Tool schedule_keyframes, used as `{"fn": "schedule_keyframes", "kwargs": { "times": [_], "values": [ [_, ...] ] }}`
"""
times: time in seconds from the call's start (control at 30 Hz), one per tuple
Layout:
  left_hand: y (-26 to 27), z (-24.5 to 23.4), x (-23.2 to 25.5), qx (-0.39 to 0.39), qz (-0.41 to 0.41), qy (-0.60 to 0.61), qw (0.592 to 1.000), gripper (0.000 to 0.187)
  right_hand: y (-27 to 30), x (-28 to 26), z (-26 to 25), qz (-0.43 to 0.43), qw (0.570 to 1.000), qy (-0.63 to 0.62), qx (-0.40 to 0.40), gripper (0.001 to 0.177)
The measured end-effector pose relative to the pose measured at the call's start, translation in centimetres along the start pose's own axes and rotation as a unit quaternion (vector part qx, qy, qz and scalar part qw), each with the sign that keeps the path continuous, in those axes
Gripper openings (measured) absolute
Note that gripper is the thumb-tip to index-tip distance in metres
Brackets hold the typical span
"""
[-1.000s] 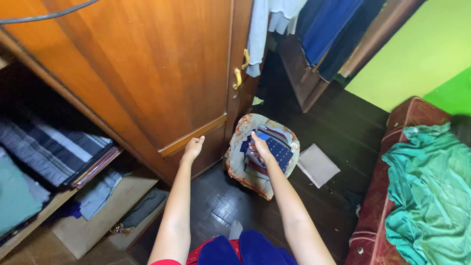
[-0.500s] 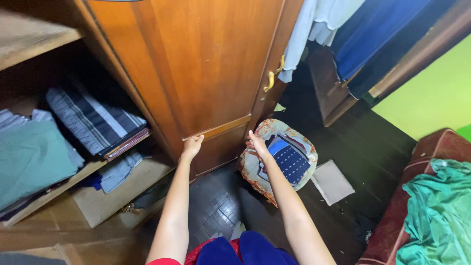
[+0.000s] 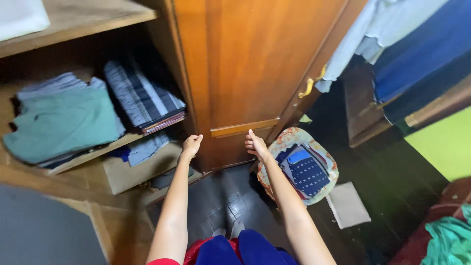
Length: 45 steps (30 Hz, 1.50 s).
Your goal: The person removes folded clothes from a wooden wardrobe shelf one by one and places them onto a small stool. Items include shirts, pants, and a striped fabric. The person handles each item by hand and stacks them on the stool.
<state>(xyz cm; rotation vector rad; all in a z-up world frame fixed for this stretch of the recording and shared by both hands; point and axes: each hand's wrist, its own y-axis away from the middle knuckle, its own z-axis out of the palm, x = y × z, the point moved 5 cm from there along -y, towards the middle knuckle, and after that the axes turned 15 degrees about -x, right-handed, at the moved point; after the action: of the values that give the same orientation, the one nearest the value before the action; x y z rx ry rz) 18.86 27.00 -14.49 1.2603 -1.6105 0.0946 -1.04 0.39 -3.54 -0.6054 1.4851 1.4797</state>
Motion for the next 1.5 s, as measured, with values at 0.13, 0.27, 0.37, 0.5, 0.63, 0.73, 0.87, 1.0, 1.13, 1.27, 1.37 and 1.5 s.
{"fn": "schedule_keyframes", "kwargs": {
  "times": [0.13, 0.27, 0.37, 0.5, 0.63, 0.73, 0.87, 1.0, 1.13, 1.27, 1.37, 1.5],
  "values": [
    [4.7, -3.6, -1.7, 0.029, -0.009, 0.036, 0.999, 0.059, -2.0, 0.0, 3.4, 0.012, 0.999, 0.024, -0.024, 0.084],
    [10.0, -7.2, -3.9, 0.061, -0.036, 0.036, 0.997, 0.06, -3.8, 0.0, 8.1, 0.014, 0.996, 0.039, -0.074, 0.085],
    [11.8, -9.6, -7.1, 0.089, -0.044, 0.053, 0.994, 0.059, -4.7, 0.4, 12.1, 0.018, 0.992, 0.052, -0.114, 0.084],
    [15.5, -12.8, -10.5, 0.143, -0.064, 0.074, 0.985, 0.059, -5.5, 0.6, 17.7, 0.01, 0.985, 0.062, -0.159, 0.086],
    [17.9, -15.5, -13.7, 0.183, -0.084, 0.083, 0.976, 0.059, -6.4, 0.9, 22.8, 0.009, 0.976, 0.071, -0.206, 0.086],
    [19.6, -17.1, -15.6, 0.221, -0.086, 0.113, 0.965, 0.059, -6.2, 0.5, 26.2, 0.009, 0.97, 0.08, -0.231, 0.086],
    [23.3, -19.0, -16.3, 0.265, -0.096, 0.136, 0.95, 0.06, -7.0, 0.3, 30.5, 0.006, 0.962, 0.082, -0.261, 0.088],
    [25.1, -20.9, -17.7, 0.297, -0.099, 0.153, 0.937, 0.061, -6.5, -1.0, 34.3, -0.007, 0.954, 0.064, -0.294, 0.091],
    [28.3, -22.6, -16.2, 0.328, -0.086, 0.18, 0.923, 0.061, -7.2, -1.7, 37.8, -0.009, 0.948, 0.054, -0.313, 0.084],
    [29.0, -24.9, -15.4, 0.35, -0.067, 0.187, 0.915, 0.063, -7.7, -3.1, 41.2, -0.028, 0.942, 0.029, -0.334, 0.087],
    [28.8, -26.6, -14.7, 0.37, -0.047, 0.195, 0.907, 0.061, -8.3, -4.1, 43.0, -0.043, 0.94, 0.011, -0.337, 0.09],
    [25.2, -29.0, -18.0, 0.397, -0.007, 0.216, 0.892, 0.062, -12.5, -3.8, 44.0, -0.069, 0.95, -0.012, -0.304, 0.082]
  ]
}}
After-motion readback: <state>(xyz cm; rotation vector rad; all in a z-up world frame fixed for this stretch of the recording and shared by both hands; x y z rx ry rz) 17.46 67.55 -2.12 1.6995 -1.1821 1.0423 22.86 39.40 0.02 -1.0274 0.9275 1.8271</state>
